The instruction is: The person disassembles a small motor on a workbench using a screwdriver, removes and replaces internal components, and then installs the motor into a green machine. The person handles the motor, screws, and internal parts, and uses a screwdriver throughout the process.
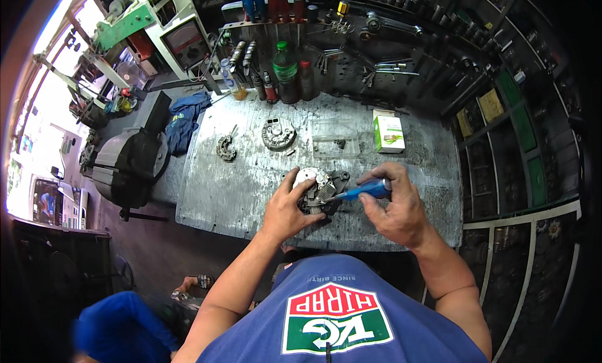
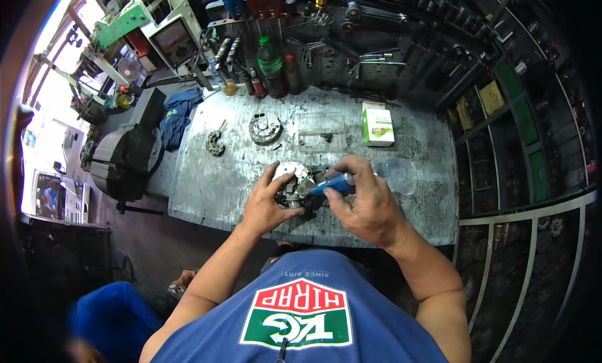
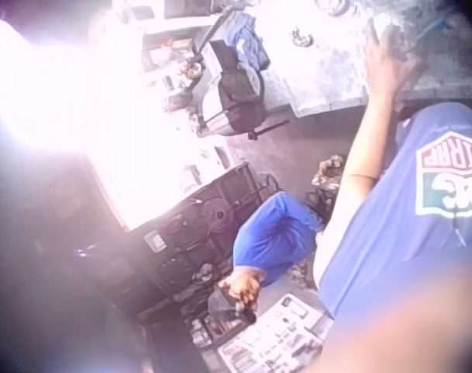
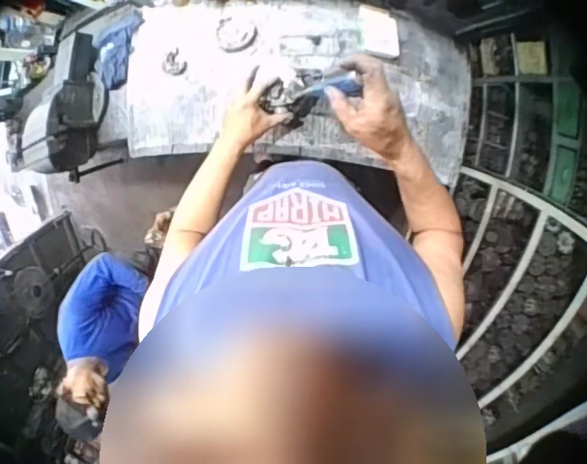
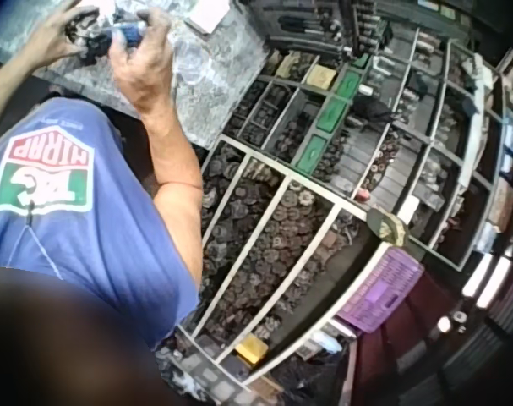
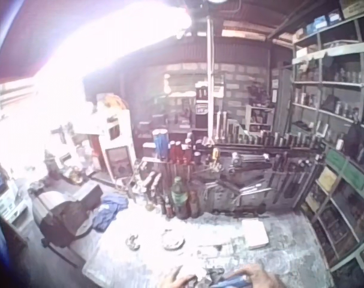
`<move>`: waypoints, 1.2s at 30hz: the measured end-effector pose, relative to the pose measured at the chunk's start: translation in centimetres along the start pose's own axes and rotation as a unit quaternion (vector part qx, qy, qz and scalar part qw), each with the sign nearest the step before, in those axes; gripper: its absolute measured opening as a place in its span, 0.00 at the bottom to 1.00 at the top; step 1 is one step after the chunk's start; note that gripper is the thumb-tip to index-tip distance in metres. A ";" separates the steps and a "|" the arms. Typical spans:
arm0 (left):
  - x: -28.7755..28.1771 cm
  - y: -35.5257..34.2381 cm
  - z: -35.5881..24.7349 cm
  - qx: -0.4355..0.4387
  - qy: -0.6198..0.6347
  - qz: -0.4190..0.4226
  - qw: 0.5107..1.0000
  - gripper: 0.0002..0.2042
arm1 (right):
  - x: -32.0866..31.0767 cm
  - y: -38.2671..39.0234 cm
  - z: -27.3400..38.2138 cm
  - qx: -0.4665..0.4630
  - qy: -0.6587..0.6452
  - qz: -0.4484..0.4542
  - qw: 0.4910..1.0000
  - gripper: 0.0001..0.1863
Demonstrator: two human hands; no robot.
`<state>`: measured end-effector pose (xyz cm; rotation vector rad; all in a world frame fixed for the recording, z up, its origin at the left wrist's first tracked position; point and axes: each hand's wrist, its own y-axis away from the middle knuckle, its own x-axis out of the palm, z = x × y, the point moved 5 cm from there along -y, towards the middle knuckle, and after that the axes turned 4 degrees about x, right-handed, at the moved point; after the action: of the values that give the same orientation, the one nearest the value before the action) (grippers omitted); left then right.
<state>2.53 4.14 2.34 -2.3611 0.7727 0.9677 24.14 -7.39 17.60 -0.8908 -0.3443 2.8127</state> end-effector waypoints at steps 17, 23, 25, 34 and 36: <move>-0.1 0.1 -0.1 -0.029 0.021 0.010 0.999 0.46 | 2.4 -2.1 1.5 -0.062 0.091 0.063 0.992 0.27; -0.1 0.2 -0.1 -0.028 0.018 0.008 0.999 0.46 | 2.1 -2.5 2.0 -0.048 0.076 0.054 0.994 0.26; -0.1 0.3 -0.1 -0.029 0.018 0.004 0.999 0.46 | 1.9 -2.6 1.9 -0.039 0.056 0.046 0.997 0.27; 0.0 0.4 -0.2 -0.029 0.014 -0.004 0.999 0.47 | 2.2 -2.5 1.6 -0.036 0.066 0.047 0.996 0.27; 0.1 0.4 -0.2 -0.028 0.018 -0.005 0.999 0.47 | 2.2 -2.7 2.0 -0.036 0.072 0.065 0.995 0.25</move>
<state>2.39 3.74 2.32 -2.4331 0.7550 0.9573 21.45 -4.59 18.76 -1.1636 -0.3820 2.8468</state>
